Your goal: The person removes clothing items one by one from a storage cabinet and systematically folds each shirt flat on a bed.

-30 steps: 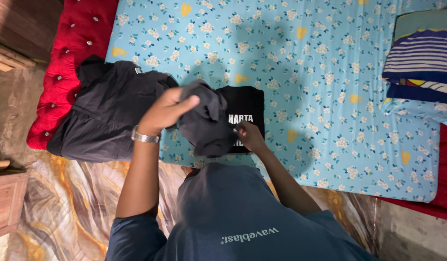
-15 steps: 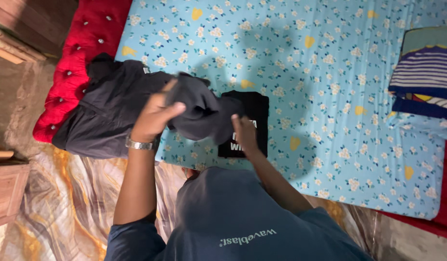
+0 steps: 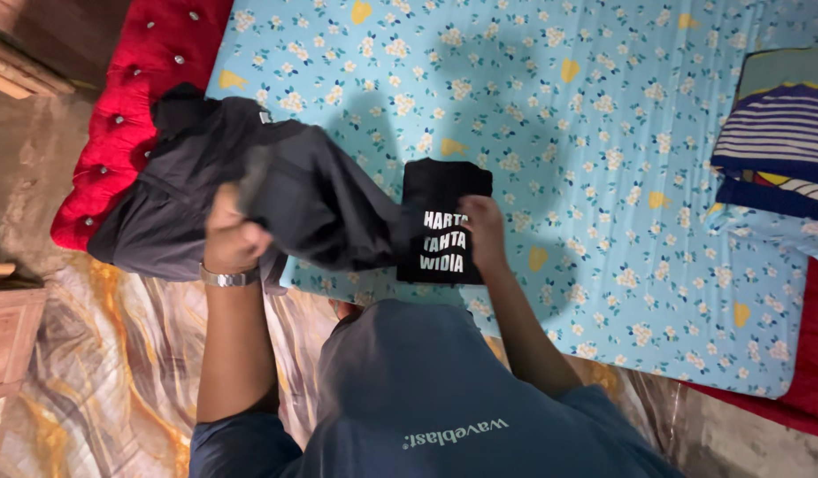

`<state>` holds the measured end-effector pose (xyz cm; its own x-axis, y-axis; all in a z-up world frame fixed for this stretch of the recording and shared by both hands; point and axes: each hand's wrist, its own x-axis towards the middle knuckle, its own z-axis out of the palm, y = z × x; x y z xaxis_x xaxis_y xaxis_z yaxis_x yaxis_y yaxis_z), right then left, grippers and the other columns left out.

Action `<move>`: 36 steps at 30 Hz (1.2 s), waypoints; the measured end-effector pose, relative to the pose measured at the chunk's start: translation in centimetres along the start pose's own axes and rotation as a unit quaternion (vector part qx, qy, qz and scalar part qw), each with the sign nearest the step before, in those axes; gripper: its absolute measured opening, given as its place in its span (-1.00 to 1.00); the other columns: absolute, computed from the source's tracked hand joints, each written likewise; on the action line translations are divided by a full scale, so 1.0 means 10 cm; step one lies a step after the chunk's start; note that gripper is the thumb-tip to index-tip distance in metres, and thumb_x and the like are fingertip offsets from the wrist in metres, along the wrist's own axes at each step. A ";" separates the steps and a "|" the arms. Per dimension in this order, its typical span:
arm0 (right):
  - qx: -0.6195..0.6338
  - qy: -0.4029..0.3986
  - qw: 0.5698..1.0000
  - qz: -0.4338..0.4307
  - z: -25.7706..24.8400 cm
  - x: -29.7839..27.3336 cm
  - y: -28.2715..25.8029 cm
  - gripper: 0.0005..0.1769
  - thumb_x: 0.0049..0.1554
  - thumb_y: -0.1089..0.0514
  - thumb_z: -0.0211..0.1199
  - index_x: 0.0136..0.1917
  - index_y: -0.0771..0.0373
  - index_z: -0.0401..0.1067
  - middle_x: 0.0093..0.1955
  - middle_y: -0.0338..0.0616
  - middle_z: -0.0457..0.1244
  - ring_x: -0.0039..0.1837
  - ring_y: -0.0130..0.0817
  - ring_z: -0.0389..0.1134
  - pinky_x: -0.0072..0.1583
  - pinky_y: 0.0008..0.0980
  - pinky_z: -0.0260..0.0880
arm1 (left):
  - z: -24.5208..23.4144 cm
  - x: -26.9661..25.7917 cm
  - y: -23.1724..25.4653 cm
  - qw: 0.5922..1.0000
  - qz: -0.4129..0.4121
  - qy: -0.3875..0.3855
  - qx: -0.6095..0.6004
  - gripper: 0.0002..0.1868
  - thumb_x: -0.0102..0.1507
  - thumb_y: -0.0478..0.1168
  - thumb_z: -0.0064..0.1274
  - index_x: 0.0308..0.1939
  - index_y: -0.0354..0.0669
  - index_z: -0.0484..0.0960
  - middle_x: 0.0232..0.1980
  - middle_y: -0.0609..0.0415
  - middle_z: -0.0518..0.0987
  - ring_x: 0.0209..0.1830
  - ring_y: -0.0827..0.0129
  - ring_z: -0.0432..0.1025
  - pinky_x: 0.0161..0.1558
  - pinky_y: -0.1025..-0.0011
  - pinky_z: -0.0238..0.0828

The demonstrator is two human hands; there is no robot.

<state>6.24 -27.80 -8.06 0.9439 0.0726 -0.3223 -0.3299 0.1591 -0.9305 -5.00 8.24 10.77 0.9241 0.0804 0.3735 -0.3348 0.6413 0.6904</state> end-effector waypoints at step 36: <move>0.146 -0.329 0.925 0.119 0.26 -0.07 -0.92 -0.59 0.16 0.06 0.11 0.20 0.34 0.31 0.21 0.01 0.24 0.25 -0.16 0.27 0.31 -0.19 0.25 | 0.36 -0.07 -0.04 0.940 -0.027 -0.007 0.341 -0.85 0.12 -0.30 0.15 -0.43 -0.35 0.56 0.00 -0.03 0.55 0.11 0.19 0.34 0.19 0.28 0.14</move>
<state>8.60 -26.73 1.14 0.6614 0.7081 -0.2473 -0.6087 0.3141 -0.7286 -6.22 5.22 12.45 0.9424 0.0494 0.3308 -0.3315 0.0067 0.9434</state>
